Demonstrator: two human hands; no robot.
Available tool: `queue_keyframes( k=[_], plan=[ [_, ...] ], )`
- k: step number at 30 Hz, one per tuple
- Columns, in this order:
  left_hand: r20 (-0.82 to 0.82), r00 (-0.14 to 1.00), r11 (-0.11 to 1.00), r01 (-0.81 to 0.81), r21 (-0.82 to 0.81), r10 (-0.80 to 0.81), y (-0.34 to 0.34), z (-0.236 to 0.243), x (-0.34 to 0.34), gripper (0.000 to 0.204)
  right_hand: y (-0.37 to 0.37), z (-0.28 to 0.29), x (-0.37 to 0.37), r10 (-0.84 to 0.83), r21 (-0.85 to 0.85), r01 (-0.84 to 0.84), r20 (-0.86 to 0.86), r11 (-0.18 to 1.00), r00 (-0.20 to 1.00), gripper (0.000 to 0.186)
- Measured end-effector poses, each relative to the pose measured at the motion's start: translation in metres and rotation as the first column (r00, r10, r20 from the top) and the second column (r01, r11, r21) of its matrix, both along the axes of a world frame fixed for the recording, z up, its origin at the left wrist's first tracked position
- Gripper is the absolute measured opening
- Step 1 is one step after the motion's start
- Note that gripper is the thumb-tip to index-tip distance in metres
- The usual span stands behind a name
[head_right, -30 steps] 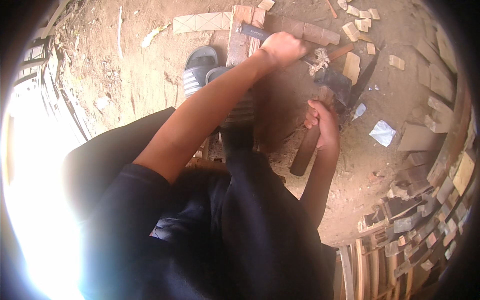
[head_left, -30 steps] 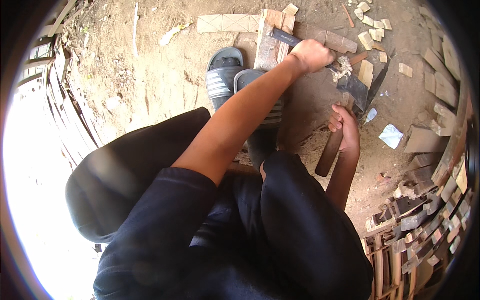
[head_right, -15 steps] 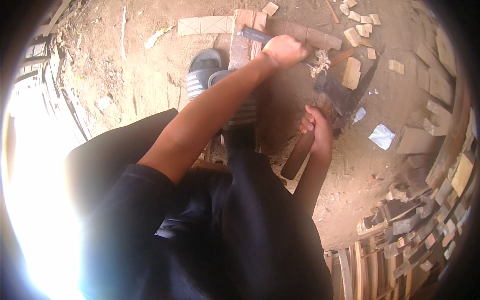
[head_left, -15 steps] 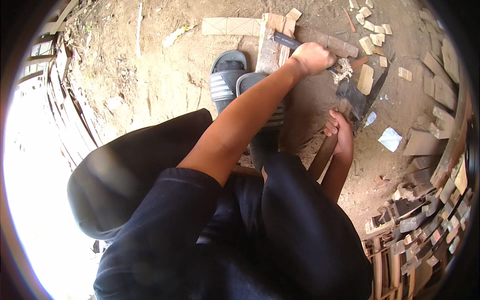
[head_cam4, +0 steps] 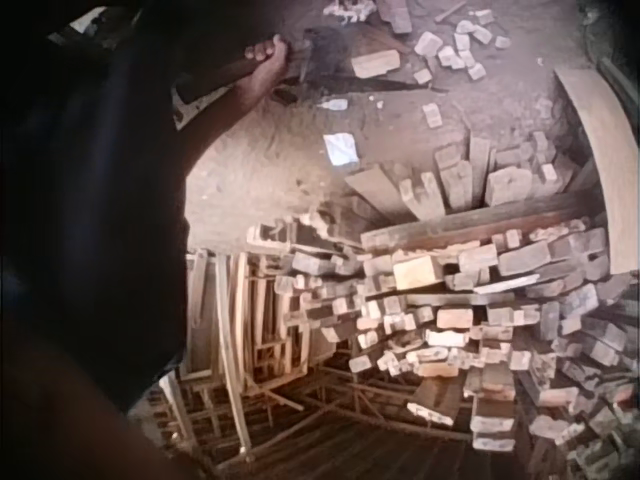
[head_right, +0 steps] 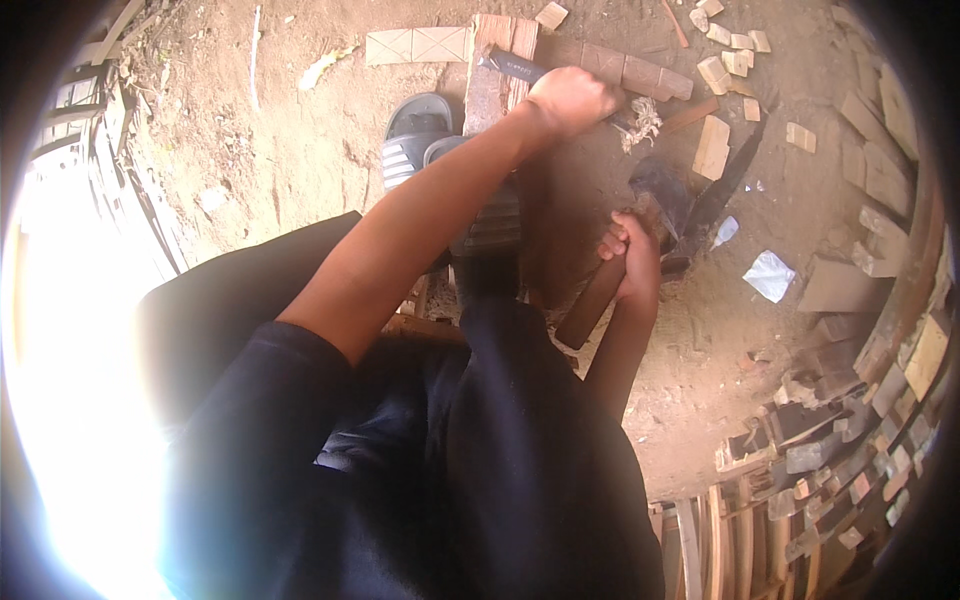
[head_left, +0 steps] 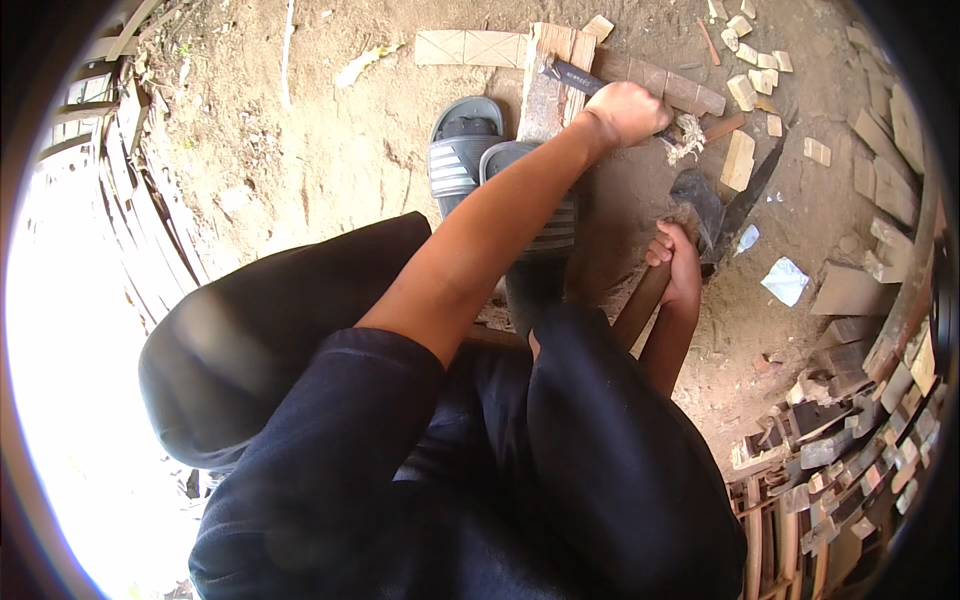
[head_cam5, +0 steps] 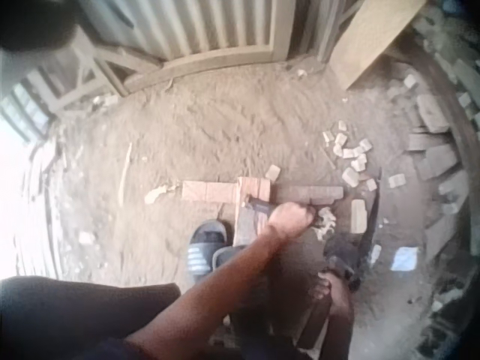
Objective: The person sits on the ground and uses a chisel and mallet to carve a small wooden block. They repeatedly strike the chisel to remove wood shavings and shape the block, occasionally adjusting its position.
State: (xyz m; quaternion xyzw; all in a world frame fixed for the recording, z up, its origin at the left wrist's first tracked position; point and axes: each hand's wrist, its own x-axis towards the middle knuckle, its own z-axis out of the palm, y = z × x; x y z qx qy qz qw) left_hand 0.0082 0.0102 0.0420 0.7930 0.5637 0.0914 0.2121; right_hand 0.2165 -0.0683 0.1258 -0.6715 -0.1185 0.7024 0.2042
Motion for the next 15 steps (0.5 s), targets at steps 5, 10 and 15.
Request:
queue_keyframes(
  k=[5, 10, 15],
  plan=[
    [0.010, 1.000, 0.999, 0.008, 0.036, -0.008, 0.002, 0.006, 0.001, 0.017, 0.013, -0.037, 0.041, -0.364, 0.052, 0.372, -0.112, 0.927, 0.924, 0.021],
    [0.042, 0.999, 0.999, -0.030, 0.011, 0.029, -0.001, 0.002, -0.006, 0.018, -0.001, 0.020, -0.015, 0.146, 0.025, -0.145, -0.051, 0.989, 0.988, 0.012],
    [0.006, 1.000, 1.000, -0.005, -0.005, 0.005, -0.001, 0.006, -0.008, 0.018, 0.009, 0.001, 0.010, -0.042, 0.036, 0.043, -0.026, 0.998, 0.999, 0.015]
  ],
)
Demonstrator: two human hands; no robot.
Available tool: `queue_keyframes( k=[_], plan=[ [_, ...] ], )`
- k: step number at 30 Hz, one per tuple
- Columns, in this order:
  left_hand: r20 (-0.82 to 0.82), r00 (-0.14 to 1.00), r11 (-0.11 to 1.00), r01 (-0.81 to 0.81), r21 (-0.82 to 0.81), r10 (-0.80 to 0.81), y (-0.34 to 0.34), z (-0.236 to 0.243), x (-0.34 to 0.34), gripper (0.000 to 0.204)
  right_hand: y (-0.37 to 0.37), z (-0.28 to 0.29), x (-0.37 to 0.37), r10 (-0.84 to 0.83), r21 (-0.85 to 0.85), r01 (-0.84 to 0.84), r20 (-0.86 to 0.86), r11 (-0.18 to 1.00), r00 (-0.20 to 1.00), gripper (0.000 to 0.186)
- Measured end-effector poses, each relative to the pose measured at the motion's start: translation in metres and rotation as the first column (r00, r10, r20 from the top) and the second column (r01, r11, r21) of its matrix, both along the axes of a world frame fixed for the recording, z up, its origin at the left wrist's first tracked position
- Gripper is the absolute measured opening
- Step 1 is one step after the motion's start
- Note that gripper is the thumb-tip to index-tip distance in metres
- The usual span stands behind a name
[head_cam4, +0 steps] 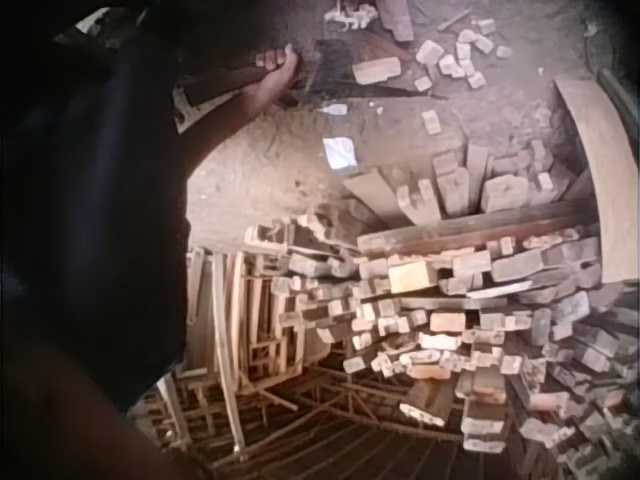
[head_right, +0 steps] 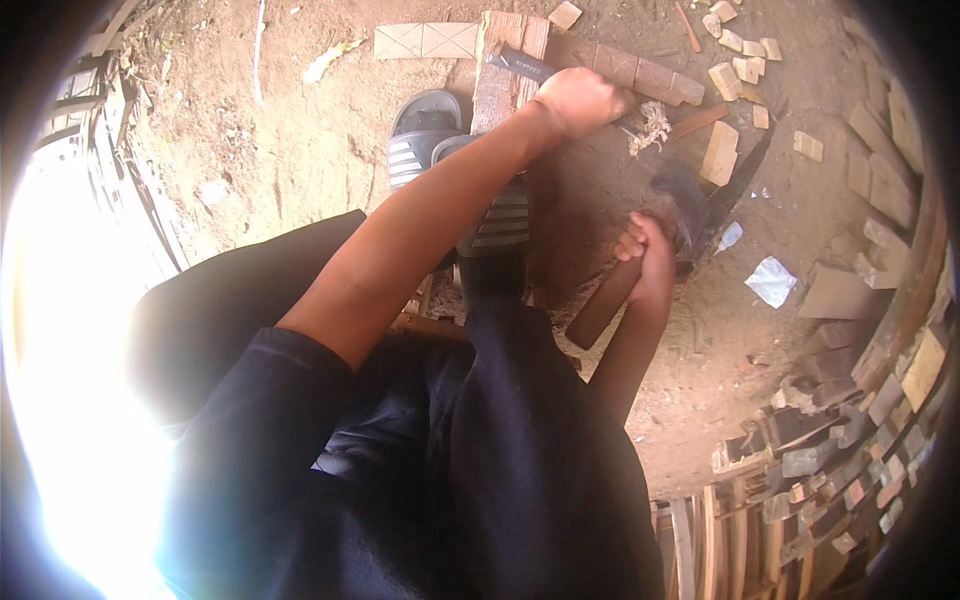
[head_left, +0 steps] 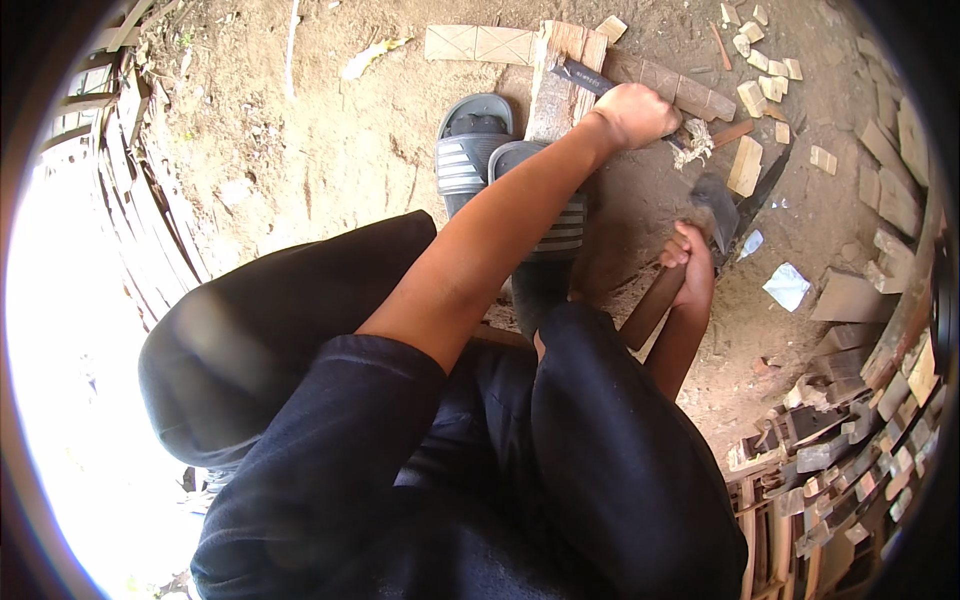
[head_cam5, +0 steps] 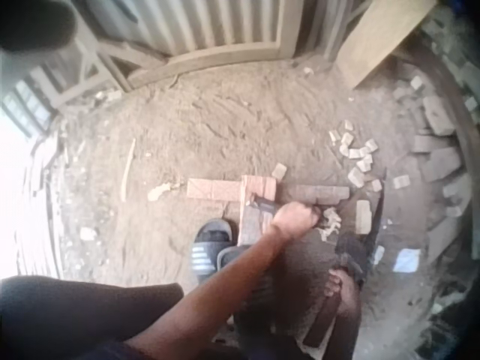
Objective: The person sits on the ground and uses a chisel and mallet to carve a small wooden block. They repeatedly strike the chisel to remove wood shavings and shape the block, occasionally adjusting its position.
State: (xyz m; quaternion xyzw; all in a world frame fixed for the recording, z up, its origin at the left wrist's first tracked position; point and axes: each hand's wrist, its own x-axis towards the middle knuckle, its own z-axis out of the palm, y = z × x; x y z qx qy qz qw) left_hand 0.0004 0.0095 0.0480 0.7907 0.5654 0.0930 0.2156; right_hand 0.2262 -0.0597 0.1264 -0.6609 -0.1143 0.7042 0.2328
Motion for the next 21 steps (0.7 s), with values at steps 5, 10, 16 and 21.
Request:
queue_keyframes(
  k=[5, 10, 16, 21],
  plan=[
    [-0.010, 1.000, 1.000, -0.006, -0.003, 0.006, 0.000, 0.000, 0.001, 0.018, 0.014, -0.026, 0.004, -0.289, 0.138, 0.286, 0.000, 0.948, 0.957, 0.028],
    [-0.003, 1.000, 1.000, 0.008, 0.019, -0.008, -0.006, -0.002, -0.002, 0.017, -0.003, 0.001, -0.022, 0.140, -0.064, -0.148, -0.120, 0.987, 0.983, 0.011],
    [0.000, 1.000, 0.998, -0.021, 0.051, 0.021, -0.003, -0.004, -0.003, 0.017, 0.011, -0.025, 0.012, -0.159, 0.056, 0.163, -0.070, 0.985, 0.985, 0.020],
    [-0.024, 1.000, 1.000, -0.008, 0.022, 0.009, -0.004, -0.006, -0.007, 0.018, -0.004, -0.005, -0.026, 0.163, 0.049, -0.167, 0.081, 0.985, 0.983, 0.025]
  ],
)
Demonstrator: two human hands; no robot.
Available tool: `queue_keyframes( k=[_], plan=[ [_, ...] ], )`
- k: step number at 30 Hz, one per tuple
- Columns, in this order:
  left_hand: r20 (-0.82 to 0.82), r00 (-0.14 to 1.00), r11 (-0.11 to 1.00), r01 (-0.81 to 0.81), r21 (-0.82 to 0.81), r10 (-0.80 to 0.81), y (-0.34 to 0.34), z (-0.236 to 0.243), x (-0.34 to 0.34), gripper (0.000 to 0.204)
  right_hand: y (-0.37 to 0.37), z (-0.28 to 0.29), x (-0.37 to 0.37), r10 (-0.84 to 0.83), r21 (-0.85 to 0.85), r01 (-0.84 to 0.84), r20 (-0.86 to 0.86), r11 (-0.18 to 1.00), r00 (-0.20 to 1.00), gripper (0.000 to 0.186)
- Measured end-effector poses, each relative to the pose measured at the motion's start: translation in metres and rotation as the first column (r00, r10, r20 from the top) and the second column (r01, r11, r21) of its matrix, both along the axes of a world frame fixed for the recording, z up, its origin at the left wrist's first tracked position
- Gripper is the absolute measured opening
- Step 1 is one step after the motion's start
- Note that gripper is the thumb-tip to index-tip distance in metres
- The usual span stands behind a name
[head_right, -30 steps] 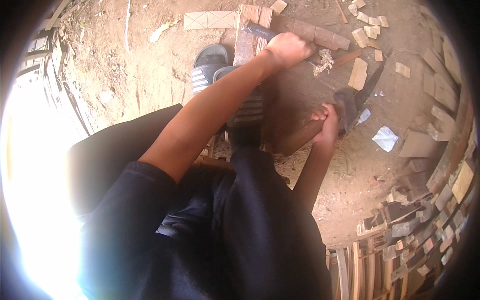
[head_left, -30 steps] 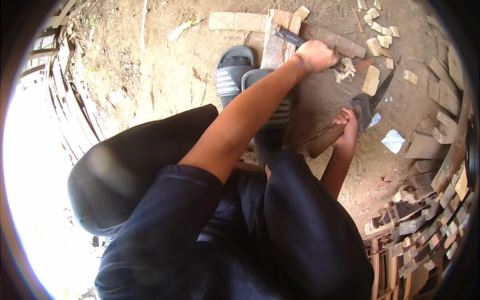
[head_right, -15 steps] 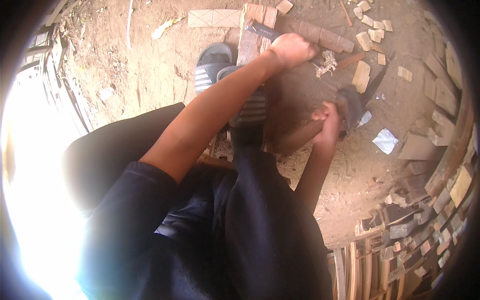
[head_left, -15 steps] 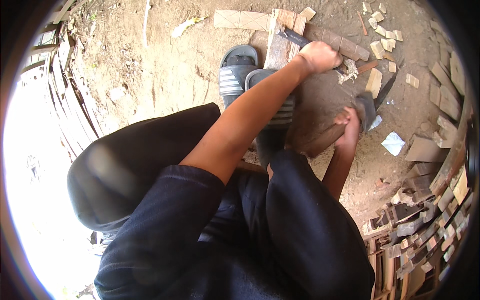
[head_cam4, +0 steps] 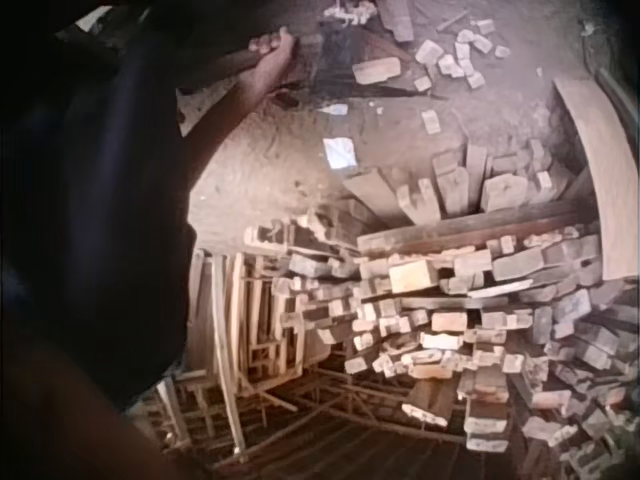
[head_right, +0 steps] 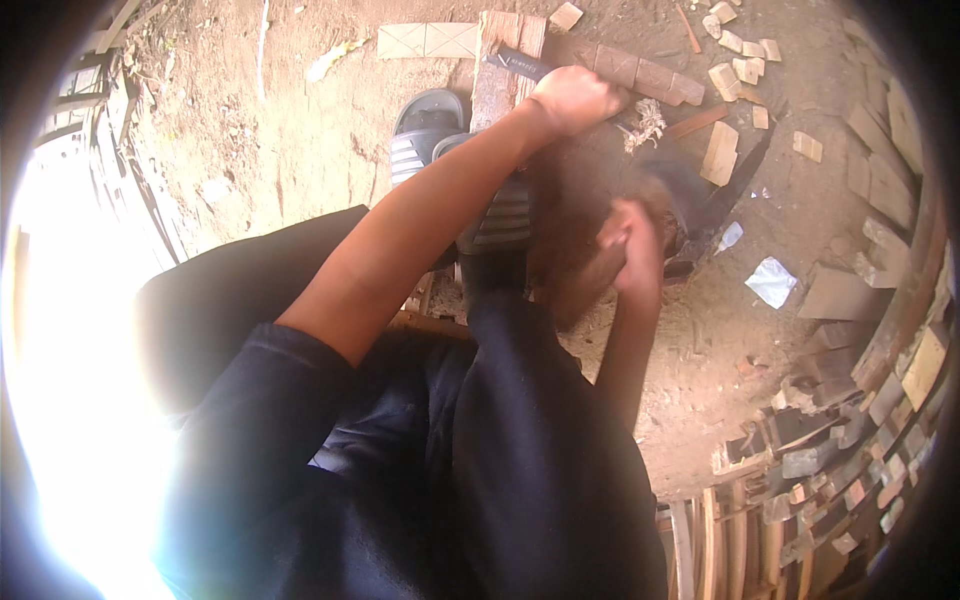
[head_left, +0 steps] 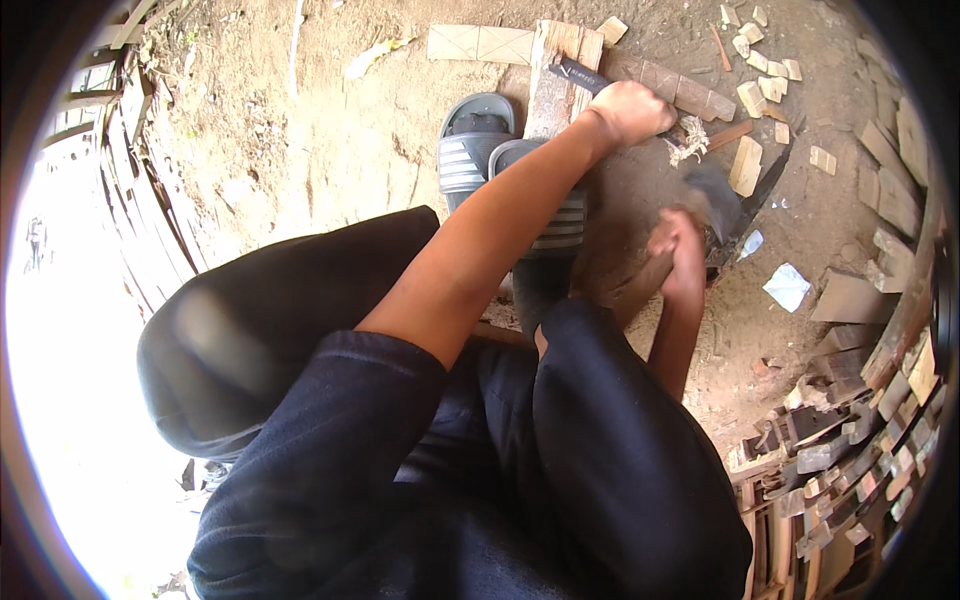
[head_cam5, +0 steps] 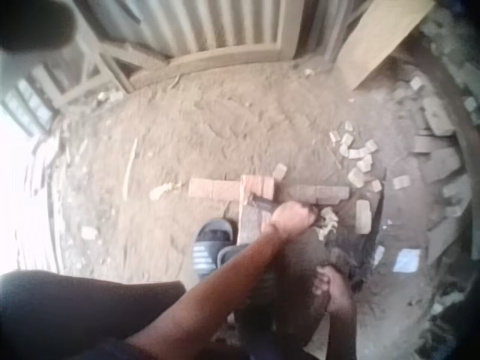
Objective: The person sits on the ground and uses a chisel and mallet to carve a small wooden block. They repeatedly strike the chisel to remove wood shavings and shape the block, occasionally adjusting its position.
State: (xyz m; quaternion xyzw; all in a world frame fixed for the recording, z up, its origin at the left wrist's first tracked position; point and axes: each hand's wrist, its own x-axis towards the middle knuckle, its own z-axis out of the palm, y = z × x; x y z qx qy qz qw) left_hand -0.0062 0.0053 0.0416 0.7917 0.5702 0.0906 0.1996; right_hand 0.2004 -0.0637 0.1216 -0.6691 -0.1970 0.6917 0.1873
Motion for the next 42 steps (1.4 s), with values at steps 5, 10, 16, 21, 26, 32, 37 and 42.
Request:
queue_keyframes(
  k=[5, 10, 16, 21, 26, 32, 37, 42],
  plan=[
    [-0.016, 0.998, 0.999, 0.053, 0.001, -0.053, -0.008, 0.003, -0.008, 0.016, 0.001, 0.011, 0.004, 0.040, -0.134, -0.043, -0.030, 0.990, 0.999, 0.023],
    [0.001, 0.998, 0.998, 0.061, 0.024, -0.061, -0.004, 0.005, -0.006, 0.016, 0.009, -0.023, 0.028, -0.322, -0.088, 0.311, -0.195, 0.946, 0.926, 0.029],
    [0.007, 0.999, 0.996, 0.039, 0.079, -0.039, -0.007, -0.002, -0.013, 0.016, 0.010, 0.020, 0.008, 0.134, -0.153, -0.154, -0.137, 0.976, 0.982, 0.021],
    [0.001, 0.999, 0.997, 0.034, 0.066, -0.034, -0.006, -0.001, -0.009, 0.015, 0.014, -0.002, 0.032, -0.130, -0.139, 0.115, -0.106, 0.984, 0.986, 0.025],
    [-0.013, 0.999, 0.995, 0.036, 0.093, -0.035, -0.008, -0.003, -0.014, 0.014, 0.011, -0.001, 0.002, -0.213, -0.070, 0.205, -0.139, 0.976, 0.967, 0.020],
    [0.002, 1.000, 0.995, 0.018, 0.102, -0.018, -0.011, -0.002, -0.021, 0.015, 0.001, 0.024, 0.001, 0.141, -0.137, -0.146, -0.046, 0.980, 0.989, 0.014],
    [0.030, 1.000, 0.994, 0.003, 0.109, -0.006, -0.010, -0.007, -0.018, 0.016, 0.012, -0.020, 0.032, -0.322, -0.171, 0.286, -0.247, 0.943, 0.914, 0.025],
    [0.051, 0.993, 0.994, 0.100, 0.046, -0.103, -0.016, 0.016, -0.024, 0.017, 0.006, 0.010, 0.010, -0.062, -0.107, 0.055, -0.064, 0.993, 0.996, 0.021]
  ],
)
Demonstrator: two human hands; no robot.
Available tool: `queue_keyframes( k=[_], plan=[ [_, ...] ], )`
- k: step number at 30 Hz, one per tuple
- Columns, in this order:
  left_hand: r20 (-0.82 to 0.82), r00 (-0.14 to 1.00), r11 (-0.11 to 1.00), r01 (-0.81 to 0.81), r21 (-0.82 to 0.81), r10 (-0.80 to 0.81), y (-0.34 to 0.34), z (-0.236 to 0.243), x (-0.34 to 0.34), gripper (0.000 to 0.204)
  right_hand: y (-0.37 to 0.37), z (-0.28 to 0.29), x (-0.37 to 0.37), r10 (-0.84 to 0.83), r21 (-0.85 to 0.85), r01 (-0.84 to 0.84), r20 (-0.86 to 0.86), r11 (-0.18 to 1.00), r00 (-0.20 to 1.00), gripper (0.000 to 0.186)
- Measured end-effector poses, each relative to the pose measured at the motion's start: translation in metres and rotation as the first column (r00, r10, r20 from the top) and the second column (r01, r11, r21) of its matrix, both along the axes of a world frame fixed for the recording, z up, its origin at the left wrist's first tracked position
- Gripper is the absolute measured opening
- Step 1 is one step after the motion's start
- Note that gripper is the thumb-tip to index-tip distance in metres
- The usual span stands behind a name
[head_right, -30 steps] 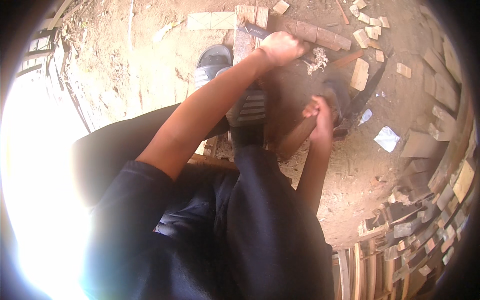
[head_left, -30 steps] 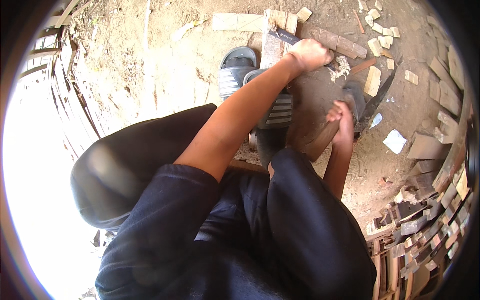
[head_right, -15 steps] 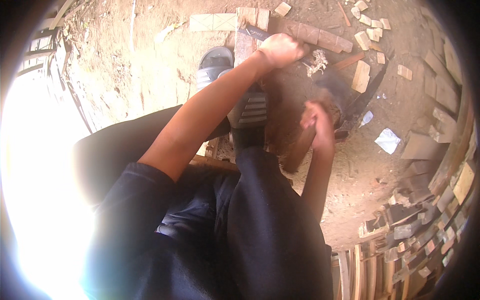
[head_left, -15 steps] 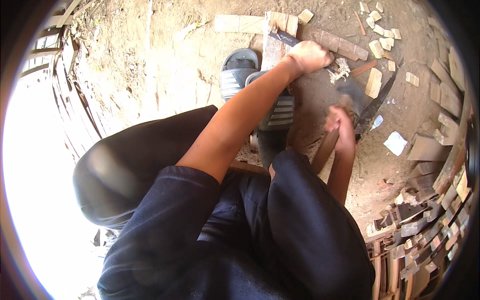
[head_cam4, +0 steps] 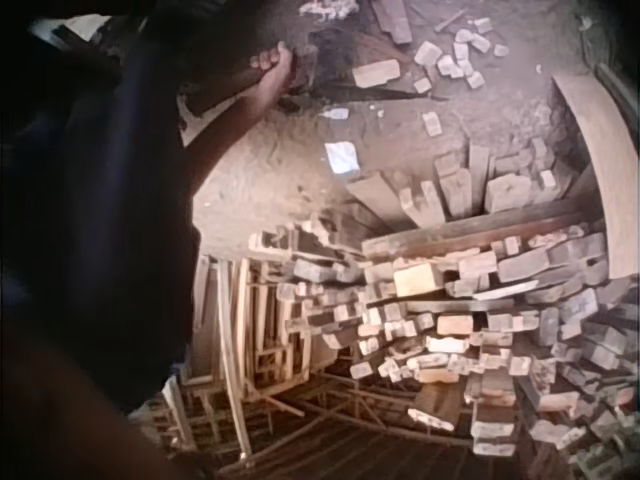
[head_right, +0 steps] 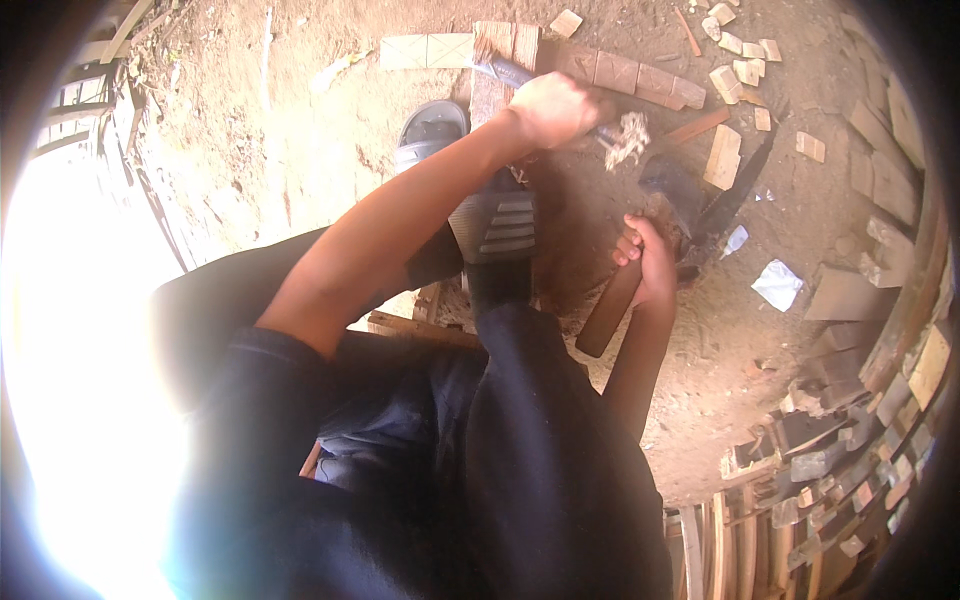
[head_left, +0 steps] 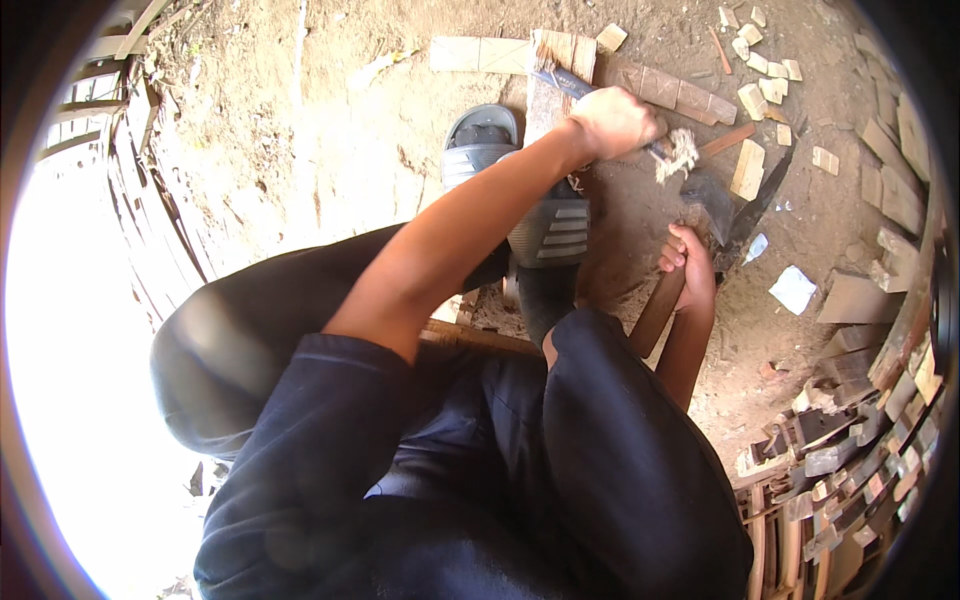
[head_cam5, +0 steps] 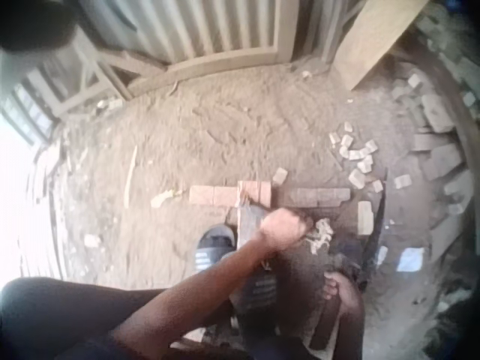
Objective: The person sits on the ground and uses a chisel and mallet to carve a small wooden block. They repeatedly strike the chisel to remove wood shavings and shape the block, occasionally adjusting its position.
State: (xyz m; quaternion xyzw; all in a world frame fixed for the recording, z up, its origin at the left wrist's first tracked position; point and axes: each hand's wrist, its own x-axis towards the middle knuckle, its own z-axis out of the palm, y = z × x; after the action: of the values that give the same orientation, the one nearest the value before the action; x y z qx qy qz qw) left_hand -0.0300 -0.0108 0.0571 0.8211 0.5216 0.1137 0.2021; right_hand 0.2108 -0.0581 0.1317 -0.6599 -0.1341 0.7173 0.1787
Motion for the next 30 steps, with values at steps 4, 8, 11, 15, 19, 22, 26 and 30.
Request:
queue_keyframes(
  k=[4, 8, 11, 15, 19, 22, 26, 30],
  plan=[
    [0.113, 0.969, 0.973, 0.210, 0.099, -0.221, -0.016, 0.002, -0.014, 0.026, -0.010, -0.014, -0.011, 0.026, -0.011, -0.027, -0.109, 1.000, 0.994, 0.018],
    [0.181, 0.885, 0.895, 0.392, 0.213, -0.430, -0.040, 0.010, -0.043, 0.029, -0.018, -0.024, -0.017, 0.016, -0.066, -0.026, -0.148, 0.997, 0.989, 0.017],
    [0.205, 0.865, 0.882, 0.411, 0.232, -0.458, -0.046, 0.019, -0.054, 0.036, -0.025, -0.017, -0.014, 0.060, -0.059, -0.068, -0.118, 0.996, 0.991, 0.016],
    [0.156, 0.837, 0.843, 0.483, 0.237, -0.524, -0.053, 0.043, -0.055, 0.045, -0.029, -0.017, -0.003, 0.073, -0.024, -0.074, -0.051, 0.997, 0.996, 0.012],
    [-0.093, 0.869, 0.836, 0.493, 0.242, -0.486, -0.083, 0.058, -0.062, 0.050, -0.031, -0.021, 0.008, 0.059, -0.032, -0.059, -0.004, 0.998, 0.998, 0.010],
    [-0.042, 0.877, 0.846, 0.473, 0.246, -0.478, -0.101, 0.046, -0.071, 0.047, -0.035, -0.017, 0.004, 0.069, -0.015, -0.069, 0.009, 0.997, 0.998, 0.010],
    [0.206, 0.818, 0.843, 0.520, 0.135, -0.538, -0.090, 0.049, -0.078, 0.046, -0.039, -0.021, 0.006, 0.114, -0.008, -0.114, 0.009, 0.993, 0.993, 0.010],
    [0.334, 0.806, 0.873, 0.454, 0.180, -0.488, -0.087, 0.042, -0.084, 0.053, -0.044, -0.015, -0.003, 0.145, -0.005, -0.145, 0.022, 0.989, 0.989, 0.013]
  ],
)
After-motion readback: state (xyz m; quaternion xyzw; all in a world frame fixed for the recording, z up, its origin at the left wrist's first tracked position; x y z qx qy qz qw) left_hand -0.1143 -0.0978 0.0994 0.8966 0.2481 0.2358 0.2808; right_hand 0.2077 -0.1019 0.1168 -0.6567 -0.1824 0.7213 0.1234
